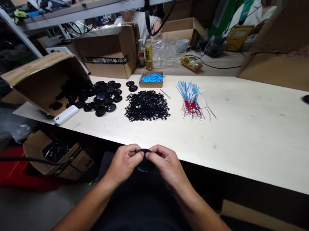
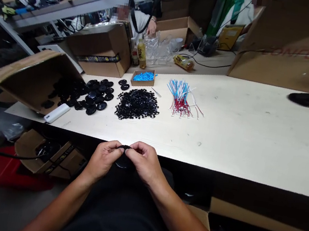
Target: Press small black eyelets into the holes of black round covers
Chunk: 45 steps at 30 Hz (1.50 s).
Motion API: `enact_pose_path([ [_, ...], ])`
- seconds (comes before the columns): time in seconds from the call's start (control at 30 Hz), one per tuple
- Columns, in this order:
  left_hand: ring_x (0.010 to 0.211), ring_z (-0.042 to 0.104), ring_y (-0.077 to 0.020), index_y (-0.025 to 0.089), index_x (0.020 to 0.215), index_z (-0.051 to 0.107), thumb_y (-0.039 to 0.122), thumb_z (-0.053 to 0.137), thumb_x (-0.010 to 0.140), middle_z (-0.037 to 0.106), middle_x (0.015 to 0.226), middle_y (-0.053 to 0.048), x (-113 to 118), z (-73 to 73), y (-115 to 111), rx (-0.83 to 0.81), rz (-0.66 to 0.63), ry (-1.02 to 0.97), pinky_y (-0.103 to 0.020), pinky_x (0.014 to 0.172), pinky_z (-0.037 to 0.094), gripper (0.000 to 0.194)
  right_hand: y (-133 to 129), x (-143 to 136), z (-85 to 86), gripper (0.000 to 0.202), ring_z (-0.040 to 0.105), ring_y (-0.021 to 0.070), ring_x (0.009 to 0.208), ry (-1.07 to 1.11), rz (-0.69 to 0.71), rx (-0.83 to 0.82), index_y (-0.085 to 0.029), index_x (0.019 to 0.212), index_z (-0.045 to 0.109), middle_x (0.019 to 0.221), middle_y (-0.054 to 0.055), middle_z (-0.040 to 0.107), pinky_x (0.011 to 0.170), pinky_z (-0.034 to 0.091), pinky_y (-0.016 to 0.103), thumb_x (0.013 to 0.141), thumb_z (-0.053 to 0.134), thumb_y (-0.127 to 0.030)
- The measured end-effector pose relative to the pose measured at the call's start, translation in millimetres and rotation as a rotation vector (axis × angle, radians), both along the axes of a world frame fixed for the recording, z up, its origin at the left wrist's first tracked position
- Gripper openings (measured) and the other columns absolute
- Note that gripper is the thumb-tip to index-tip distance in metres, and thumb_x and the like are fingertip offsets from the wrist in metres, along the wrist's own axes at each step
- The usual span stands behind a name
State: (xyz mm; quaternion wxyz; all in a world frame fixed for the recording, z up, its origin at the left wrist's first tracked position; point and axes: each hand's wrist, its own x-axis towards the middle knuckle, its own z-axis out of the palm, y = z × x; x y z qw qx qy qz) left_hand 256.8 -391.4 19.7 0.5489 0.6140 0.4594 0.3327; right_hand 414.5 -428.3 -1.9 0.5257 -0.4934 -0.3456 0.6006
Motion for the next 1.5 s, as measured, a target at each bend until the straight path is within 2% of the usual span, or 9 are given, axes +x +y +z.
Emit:
enact_pose_path([
  [0.27,0.054,0.035,-0.0103,0.018,0.064,0.057,0.034,0.065,0.084,0.041,0.056,0.005,13,3.2,-26,0.142,-0.026,0.164,-0.024,0.052,0.025,0.027,-25,7,-8.1,0.017,0.045,0.0141,0.066,-0.044,-0.042,0.083,-0.018,0.073,0.064,0.067,-0.003,0.053,0.062,0.033,0.028,0.075,0.070,-0.034],
  [0.47,0.055,0.037,-0.0111,0.018,0.063,0.054,0.034,0.063,0.083,0.042,0.057,0.005,19,3.9,-36,0.173,-0.025,0.160,-0.024,0.052,0.027,0.027,-35,8,-7.6,0.015,0.043,0.0135,0.066,0.014,-0.051,0.112,-0.019,0.072,0.061,0.067,-0.003,0.051,0.061,0.032,0.027,0.073,0.070,-0.031],
  [0.77,0.055,0.035,-0.0110,0.019,0.061,0.052,0.034,0.063,0.082,0.041,0.056,0.005,20,-2.1,-40,0.181,0.001,0.131,-0.025,0.052,0.026,0.028,-34,6,-13.2,0.011,0.040,0.0133,0.064,0.031,-0.043,0.135,-0.020,0.070,0.060,0.065,-0.004,0.049,0.060,0.030,0.027,0.073,0.066,-0.028],
  [1.03,0.053,0.038,-0.0104,0.019,0.060,0.054,0.032,0.064,0.080,0.043,0.056,0.005,14,-6.3,-34,0.090,0.078,0.032,-0.024,0.051,0.028,0.026,-20,6,-6.8,0.016,0.042,0.0131,0.064,0.039,0.052,0.071,-0.019,0.068,0.061,0.065,-0.004,0.051,0.061,0.031,0.027,0.071,0.071,-0.031],
  [1.23,0.053,0.042,-0.0099,0.018,0.064,0.057,0.033,0.064,0.085,0.047,0.057,0.004,8,-7.7,-25,-0.007,0.090,-0.040,-0.021,0.049,0.032,0.027,-12,16,2.6,0.023,0.045,0.0139,0.066,0.064,0.148,-0.035,-0.018,0.072,0.067,0.067,-0.002,0.053,0.062,0.033,0.027,0.074,0.075,-0.040],
  [1.37,0.048,0.045,-0.0103,0.018,0.068,0.059,0.037,0.063,0.088,0.049,0.057,0.004,5,-15.9,-21,-0.076,0.098,-0.043,-0.020,0.041,0.036,0.028,-7,18,-1.1,0.021,0.047,0.0140,0.066,0.033,0.164,-0.050,-0.018,0.071,0.067,0.066,-0.001,0.056,0.061,0.034,0.027,0.073,0.074,-0.038],
  [1.5,0.045,0.054,-0.0117,0.018,0.076,0.063,0.045,0.066,0.092,0.058,0.060,0.003,3,-23.8,-20,-0.132,0.046,-0.069,-0.021,0.039,0.043,0.031,-3,19,-8.3,0.022,0.050,0.0139,0.063,0.032,0.145,-0.049,-0.018,0.069,0.065,0.065,-0.001,0.060,0.062,0.036,0.028,0.073,0.075,-0.037],
])
